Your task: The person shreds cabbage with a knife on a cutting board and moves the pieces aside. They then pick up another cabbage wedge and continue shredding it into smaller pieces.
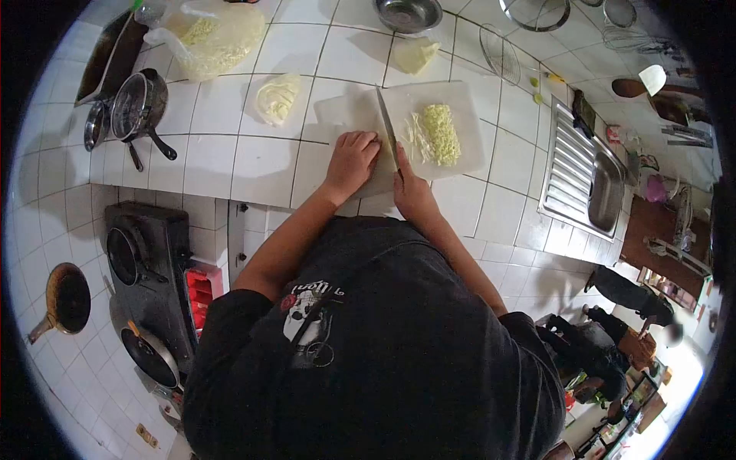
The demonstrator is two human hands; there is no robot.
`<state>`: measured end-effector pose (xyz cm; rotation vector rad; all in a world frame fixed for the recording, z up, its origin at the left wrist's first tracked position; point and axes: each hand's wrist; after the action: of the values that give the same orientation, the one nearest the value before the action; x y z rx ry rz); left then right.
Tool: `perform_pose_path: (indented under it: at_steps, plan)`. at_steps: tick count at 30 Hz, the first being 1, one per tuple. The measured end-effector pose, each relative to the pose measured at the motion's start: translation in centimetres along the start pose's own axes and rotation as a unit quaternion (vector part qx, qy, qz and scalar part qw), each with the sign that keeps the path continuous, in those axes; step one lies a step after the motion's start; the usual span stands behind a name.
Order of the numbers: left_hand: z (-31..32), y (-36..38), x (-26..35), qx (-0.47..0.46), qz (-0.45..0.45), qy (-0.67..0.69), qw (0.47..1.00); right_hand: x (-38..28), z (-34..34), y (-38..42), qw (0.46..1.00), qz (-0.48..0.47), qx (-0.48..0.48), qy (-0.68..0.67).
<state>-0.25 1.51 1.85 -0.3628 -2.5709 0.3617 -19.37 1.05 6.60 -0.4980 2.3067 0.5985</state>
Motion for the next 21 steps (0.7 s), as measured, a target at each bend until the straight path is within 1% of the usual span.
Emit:
perform_pose_path:
  at_steps: [1, 4, 7, 8, 9, 10, 11, 12, 14, 17, 18, 20, 21]
  plan:
    - [0.1, -0.1, 0.0, 0.009, -0.008, -0.004, 1.0, -0.6, -1.1, -0.2, 1.0, -0.002, 0.001, 0.001]
    - [0.2, 0.0, -0.3, 0.014, -0.016, -0.001, 1.0, -4.1, -5.2, 0.6, 0.994, 0.051, -0.095, 0.028]
    - [0.1, -0.1, -0.2, 0.009, -0.015, 0.01, 1.0, -3.8, -4.3, 0.3, 0.996, 0.042, -0.076, 0.018]
    - [0.1, -0.2, -0.2, 0.006, -0.016, 0.013, 1.0, -2.9, -2.9, -0.1, 0.996, 0.043, -0.074, 0.018]
    - [0.3, -0.3, -0.3, 0.006, -0.014, 0.015, 1.0, -1.4, -0.9, -0.5, 0.997, 0.031, -0.06, 0.046]
    - [0.4, -0.2, -0.5, 0.004, -0.007, -0.002, 1.0, -1.4, -0.3, -0.7, 0.996, 0.019, -0.047, 0.074]
    - [0.5, -0.1, -0.8, 0.002, -0.002, -0.022, 1.0, -1.0, -0.6, -0.8, 0.996, 0.019, -0.047, 0.075]
    - [0.4, 0.0, -0.7, 0.002, -0.003, -0.024, 1.0, -2.3, -2.1, -0.9, 0.995, 0.032, -0.065, 0.069]
    - [0.0, -0.2, -0.1, 0.015, -0.014, 0.015, 1.0, -4.6, -4.9, -0.5, 0.992, 0.055, -0.103, 0.056]
    - [0.0, -0.2, -0.1, 0.018, -0.01, 0.009, 1.0, -4.5, -4.8, -0.3, 0.994, 0.04, -0.101, 0.027]
    - [-0.2, -0.2, -0.2, 0.017, -0.008, 0.01, 1.0, -3.7, -3.6, -0.6, 0.994, 0.041, -0.099, 0.026]
    - [-0.3, -0.3, -0.3, 0.0, -0.005, -0.01, 1.0, -1.5, -0.5, -1.3, 0.996, 0.046, -0.063, 0.04]
    - [-0.1, -0.4, -0.3, -0.002, 0.0, -0.008, 1.0, -2.0, -0.9, -1.2, 0.996, 0.05, -0.058, 0.039]
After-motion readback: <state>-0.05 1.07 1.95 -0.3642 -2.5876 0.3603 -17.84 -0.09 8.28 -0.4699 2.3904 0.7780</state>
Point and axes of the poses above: each hand's wrist, its own y-axis away from the middle knuckle, its own z-axis out of the palm, x = y × z, and after that the axes turned 5 degrees about -x, right-handed
